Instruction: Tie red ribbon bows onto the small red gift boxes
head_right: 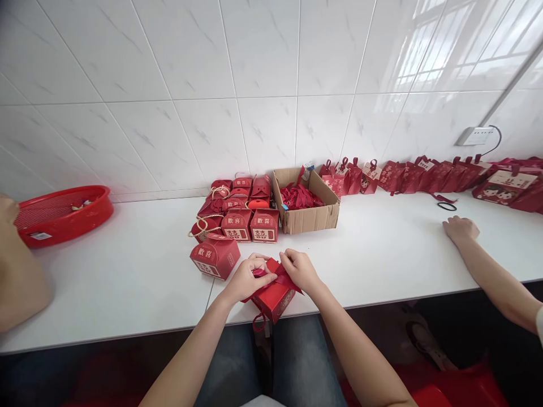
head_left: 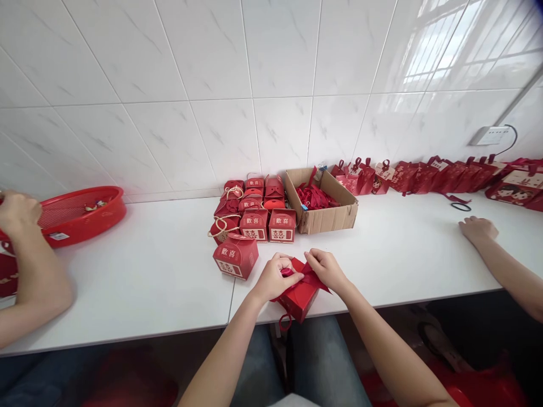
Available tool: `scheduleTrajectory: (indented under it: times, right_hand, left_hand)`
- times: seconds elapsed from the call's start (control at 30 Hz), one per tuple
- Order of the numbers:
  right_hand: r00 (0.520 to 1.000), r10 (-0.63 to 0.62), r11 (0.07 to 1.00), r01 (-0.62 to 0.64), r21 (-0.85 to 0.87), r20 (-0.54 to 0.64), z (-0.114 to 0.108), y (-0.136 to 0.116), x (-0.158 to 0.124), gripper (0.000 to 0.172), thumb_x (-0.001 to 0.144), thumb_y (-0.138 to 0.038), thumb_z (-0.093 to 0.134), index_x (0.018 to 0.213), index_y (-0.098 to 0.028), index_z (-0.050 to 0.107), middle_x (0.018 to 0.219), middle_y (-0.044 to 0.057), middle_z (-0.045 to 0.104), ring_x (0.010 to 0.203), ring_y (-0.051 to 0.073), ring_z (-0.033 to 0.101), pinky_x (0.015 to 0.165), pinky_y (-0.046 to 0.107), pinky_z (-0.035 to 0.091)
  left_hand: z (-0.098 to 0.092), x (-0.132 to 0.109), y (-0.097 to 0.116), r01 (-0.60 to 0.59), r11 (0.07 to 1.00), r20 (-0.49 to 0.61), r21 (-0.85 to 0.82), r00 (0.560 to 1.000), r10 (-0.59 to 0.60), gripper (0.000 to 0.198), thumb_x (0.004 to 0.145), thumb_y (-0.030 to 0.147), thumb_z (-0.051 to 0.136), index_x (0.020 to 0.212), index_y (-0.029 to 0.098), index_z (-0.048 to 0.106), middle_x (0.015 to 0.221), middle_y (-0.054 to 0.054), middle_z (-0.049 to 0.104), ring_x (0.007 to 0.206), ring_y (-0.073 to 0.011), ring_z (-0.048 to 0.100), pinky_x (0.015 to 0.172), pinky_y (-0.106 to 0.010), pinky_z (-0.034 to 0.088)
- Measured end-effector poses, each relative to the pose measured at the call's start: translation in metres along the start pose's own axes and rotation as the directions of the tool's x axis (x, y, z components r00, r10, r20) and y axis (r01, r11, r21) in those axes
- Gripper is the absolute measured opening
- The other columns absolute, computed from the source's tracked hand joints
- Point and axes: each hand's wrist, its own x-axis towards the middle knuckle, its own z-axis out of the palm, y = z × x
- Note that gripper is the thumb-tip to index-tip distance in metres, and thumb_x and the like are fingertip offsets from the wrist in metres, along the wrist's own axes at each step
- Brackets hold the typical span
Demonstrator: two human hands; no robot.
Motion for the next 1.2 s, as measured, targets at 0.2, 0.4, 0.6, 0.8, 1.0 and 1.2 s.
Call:
scheduleTrajectory:
  times: [0.2,0.4,0.6,0.8,1.0,1.2]
  right_hand:
    - [1.0,0.006,1.0,-0.006,0.025,0.001,-0.004,-0.001,-0.004,0.045,0.084,-0.052,0.047,0.057,-0.021,0.028,0.054,-0.005,0.028,0.053,0.01,0.029,0.05,0.024,0.025]
    - [0.999,0.04,0.997,-0.042,-0.068,-0.032,0.0,-0.004,-0.009,0.052,0.073,-0.053,0.06,0.055,-0.021,0.022,0.053,-0.006,0.023,0.052,0.008,0.024,0.046,0.023,0.019]
    - [0.993,0.059,0.993,-0.069,-0.091,-0.103,0.007,0.003,-0.01,0.055,0.071,-0.054,0.061,0.054,-0.021,0.02,0.052,-0.006,0.021,0.052,0.008,0.023,0.046,0.023,0.018]
    - [0.989,0.063,0.994,-0.074,-0.083,-0.131,0.008,0.005,-0.013,0.052,0.072,-0.05,0.059,0.053,-0.021,0.02,0.05,-0.006,0.021,0.051,0.008,0.023,0.045,0.023,0.019]
    - [0.99,0.065,0.995,-0.074,-0.069,-0.126,0.006,0.006,-0.013,0.047,0.074,-0.048,0.056,0.051,-0.021,0.024,0.05,-0.006,0.024,0.05,0.009,0.025,0.046,0.023,0.021]
    - [0.986,0.08,0.995,-0.089,-0.055,-0.144,0.006,0.006,-0.014,0.046,0.074,-0.047,0.055,0.051,-0.021,0.025,0.049,-0.006,0.026,0.05,0.009,0.027,0.047,0.023,0.022]
  left_hand:
    - [-0.004,-0.003,0.007,-0.085,0.986,0.0,-0.142,0.996,0.086,0.032,0.087,0.038,0.052,0.061,0.02,0.058,0.085,-0.007,0.067,0.111,-0.023,0.054,0.095,-0.035,0.041]
    - [0.0,-0.004,0.005,-0.047,0.987,-0.116,-0.153,0.993,0.029,0.034,0.087,0.039,0.049,0.06,0.018,0.05,0.089,-0.006,0.063,0.089,-0.0183,0.06,0.085,-0.03,0.045]
    - [0.006,-0.006,-0.002,-0.051,0.998,-0.224,-0.042,0.974,0.04,0.035,0.082,0.034,0.058,0.056,0.019,0.039,0.088,-0.004,0.058,0.083,-0.0163,0.058,0.079,-0.03,0.046]
    - [0.008,-0.008,-0.004,-0.062,0.998,-0.266,0.032,0.962,0.068,0.036,0.082,0.031,0.057,0.056,0.02,0.035,0.089,-0.005,0.057,0.086,-0.018,0.057,0.083,-0.033,0.045]
    - [0.007,-0.007,-0.007,-0.072,0.997,-0.28,0.036,0.957,0.079,0.035,0.083,0.03,0.056,0.056,0.02,0.035,0.091,-0.005,0.057,0.087,-0.0177,0.058,0.083,-0.032,0.045]
    - [0.009,-0.005,-0.006,-0.09,0.995,-0.284,0.05,0.954,0.101,0.036,0.084,0.03,0.055,0.056,0.02,0.034,0.089,-0.005,0.057,0.085,-0.0175,0.058,0.081,-0.032,0.046]
